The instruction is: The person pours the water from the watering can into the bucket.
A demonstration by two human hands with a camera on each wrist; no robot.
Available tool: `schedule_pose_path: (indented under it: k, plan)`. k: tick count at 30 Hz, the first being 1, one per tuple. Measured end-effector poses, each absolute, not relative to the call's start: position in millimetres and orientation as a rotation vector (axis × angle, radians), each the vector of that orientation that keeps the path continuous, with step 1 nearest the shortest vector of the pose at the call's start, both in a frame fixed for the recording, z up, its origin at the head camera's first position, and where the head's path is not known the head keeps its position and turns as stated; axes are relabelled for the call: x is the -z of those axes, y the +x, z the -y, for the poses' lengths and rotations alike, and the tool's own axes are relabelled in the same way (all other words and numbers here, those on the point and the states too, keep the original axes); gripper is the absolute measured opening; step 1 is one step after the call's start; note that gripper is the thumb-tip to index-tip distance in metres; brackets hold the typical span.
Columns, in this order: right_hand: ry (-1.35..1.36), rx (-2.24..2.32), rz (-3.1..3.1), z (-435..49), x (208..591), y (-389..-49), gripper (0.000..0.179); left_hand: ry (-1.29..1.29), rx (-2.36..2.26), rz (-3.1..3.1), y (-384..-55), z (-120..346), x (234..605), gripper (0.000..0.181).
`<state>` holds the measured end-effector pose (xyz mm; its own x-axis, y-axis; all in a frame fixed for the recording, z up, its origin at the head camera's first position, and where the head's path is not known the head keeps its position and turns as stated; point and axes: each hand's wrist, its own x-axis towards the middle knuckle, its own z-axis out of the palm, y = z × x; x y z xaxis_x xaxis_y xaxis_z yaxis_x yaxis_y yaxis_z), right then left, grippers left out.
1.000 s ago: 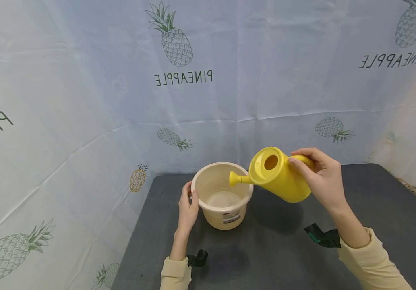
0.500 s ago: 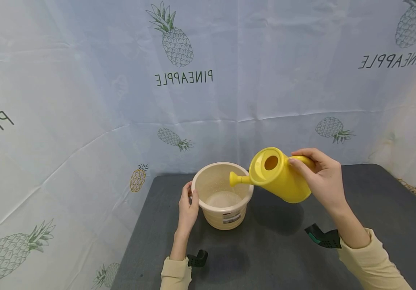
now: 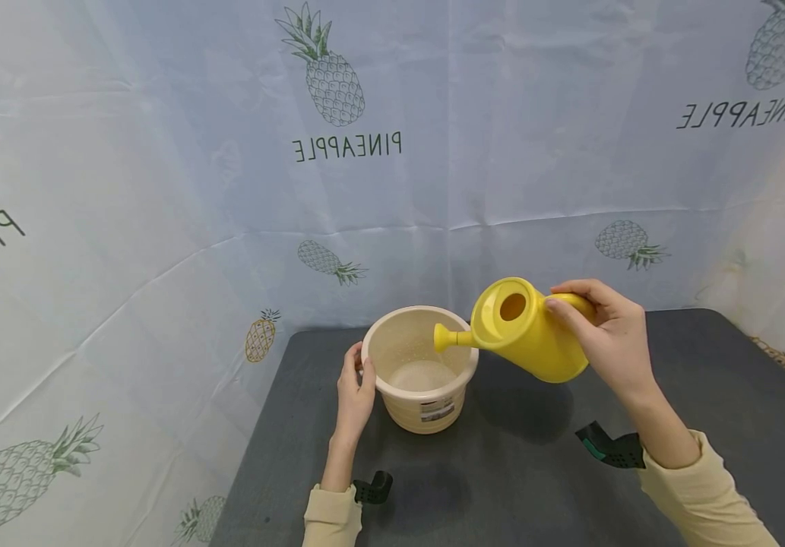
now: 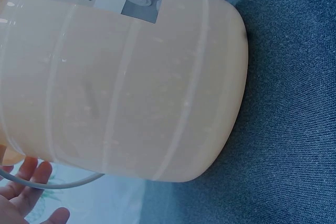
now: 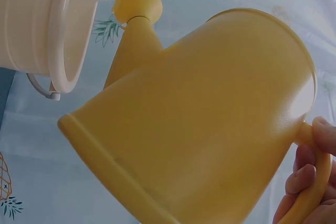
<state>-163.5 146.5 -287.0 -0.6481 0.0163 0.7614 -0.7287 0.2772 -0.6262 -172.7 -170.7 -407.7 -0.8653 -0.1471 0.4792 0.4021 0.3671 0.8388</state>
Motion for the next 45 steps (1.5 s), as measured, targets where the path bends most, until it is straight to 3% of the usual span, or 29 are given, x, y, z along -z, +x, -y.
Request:
schedule_pose_path:
  k: [45]
  plan:
    - [0.629,-1.420,1.909,-146.1,283.1,-163.2,0.016,-0.230,1.542,2.157,-173.2,171.6,406.5,0.039]
